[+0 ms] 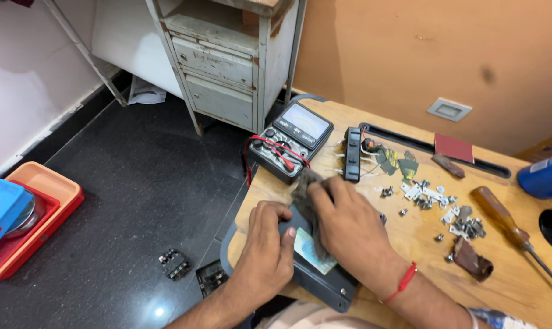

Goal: The person unscrews the back panel of an electronic device using a screwdriver, removes a small circuit board component, wipes the interior with a cloth, and then screws the back panel back on.

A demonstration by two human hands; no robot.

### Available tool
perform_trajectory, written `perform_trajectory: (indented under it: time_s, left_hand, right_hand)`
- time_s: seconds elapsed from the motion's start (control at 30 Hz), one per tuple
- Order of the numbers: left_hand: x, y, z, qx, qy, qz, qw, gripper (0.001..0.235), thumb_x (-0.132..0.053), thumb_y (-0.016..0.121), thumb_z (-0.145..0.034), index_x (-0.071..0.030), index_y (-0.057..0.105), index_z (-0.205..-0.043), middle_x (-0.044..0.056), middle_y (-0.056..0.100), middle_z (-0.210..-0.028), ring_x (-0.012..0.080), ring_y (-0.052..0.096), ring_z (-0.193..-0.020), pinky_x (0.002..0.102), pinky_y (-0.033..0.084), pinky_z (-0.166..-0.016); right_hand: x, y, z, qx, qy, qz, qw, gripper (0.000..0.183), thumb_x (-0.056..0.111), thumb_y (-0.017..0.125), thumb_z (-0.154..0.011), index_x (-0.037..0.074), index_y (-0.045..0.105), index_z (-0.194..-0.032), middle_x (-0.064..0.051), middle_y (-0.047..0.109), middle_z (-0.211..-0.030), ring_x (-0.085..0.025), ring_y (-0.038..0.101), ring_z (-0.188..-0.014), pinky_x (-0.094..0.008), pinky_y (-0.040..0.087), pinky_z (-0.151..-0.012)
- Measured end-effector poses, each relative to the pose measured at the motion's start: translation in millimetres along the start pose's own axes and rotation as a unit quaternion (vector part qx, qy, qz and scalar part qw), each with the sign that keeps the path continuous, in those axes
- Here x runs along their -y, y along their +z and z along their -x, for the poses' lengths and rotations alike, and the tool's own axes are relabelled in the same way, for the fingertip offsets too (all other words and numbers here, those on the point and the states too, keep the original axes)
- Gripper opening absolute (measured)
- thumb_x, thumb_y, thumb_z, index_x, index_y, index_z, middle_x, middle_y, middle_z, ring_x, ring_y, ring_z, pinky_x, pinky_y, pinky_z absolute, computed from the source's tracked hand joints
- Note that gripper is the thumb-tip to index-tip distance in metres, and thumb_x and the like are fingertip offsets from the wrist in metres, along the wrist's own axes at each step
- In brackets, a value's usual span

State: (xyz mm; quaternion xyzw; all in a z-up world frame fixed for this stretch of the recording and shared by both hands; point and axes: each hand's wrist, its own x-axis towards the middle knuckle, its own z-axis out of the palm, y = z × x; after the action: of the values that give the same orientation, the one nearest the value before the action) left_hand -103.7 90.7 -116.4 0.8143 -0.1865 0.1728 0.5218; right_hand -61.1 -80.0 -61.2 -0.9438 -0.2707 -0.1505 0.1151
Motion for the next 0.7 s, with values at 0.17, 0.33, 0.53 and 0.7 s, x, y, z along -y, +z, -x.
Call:
perform_trajectory:
  time_s: [0.17,0.33,0.53,0.7]
  left_hand:
    - [6,5,-1,-0.031,-0.012,0.019,0.999,0.032,0.005,0.056,-0.091,0.005,0.046,-0.121,0.022,0.054,-0.118,0.0376,0.054,-0.109,0.047,0.044,-0.097]
    - [-1,0,-3,-0.021,-0.006,-0.023,1.000,0.035,0.002,0.060,-0.089,0.003,0.049,-0.122,0.021,0.056,-0.121,0.0373,0.054,-0.110,0.047,0.043,-0.098]
    - [-52,-15,-43,0.041,0.149,-0.116,0.981,0.034,-0.012,0.072,-0.081,-0.002,0.060,-0.112,0.018,0.058,-0.119,0.0399,0.052,-0.112,0.050,0.041,-0.096]
    - [-80,31,-102,0.262,0.332,-0.105,0.900,0.020,-0.015,0.073,-0.086,-0.009,0.066,-0.103,0.009,0.066,-0.106,0.0329,0.058,-0.106,0.048,0.044,-0.088]
  right_hand:
    - [5,-16,48,0.070,-0.052,-0.062,0.994,0.039,0.007,0.067,-0.074,0.008,0.066,-0.113,-0.012,0.060,-0.097,-0.033,0.065,-0.089,-0.045,0.055,-0.072]
    - [-73,-80,127,0.114,0.074,-0.165,0.977,0.030,0.011,0.068,-0.085,0.013,0.075,-0.114,-0.005,0.065,-0.111,-0.026,0.063,-0.103,-0.036,0.053,-0.085]
    - [-197,-121,256,-0.040,0.227,-0.252,0.940,0.027,0.002,0.060,-0.088,0.001,0.068,-0.113,-0.013,0.067,-0.115,-0.026,0.070,-0.103,-0.038,0.056,-0.089]
    - [-255,-123,309,-0.136,0.370,-0.501,0.771,0.020,0.002,0.048,-0.090,-0.006,0.061,-0.103,-0.023,0.067,-0.112,-0.035,0.079,-0.096,-0.046,0.065,-0.087]
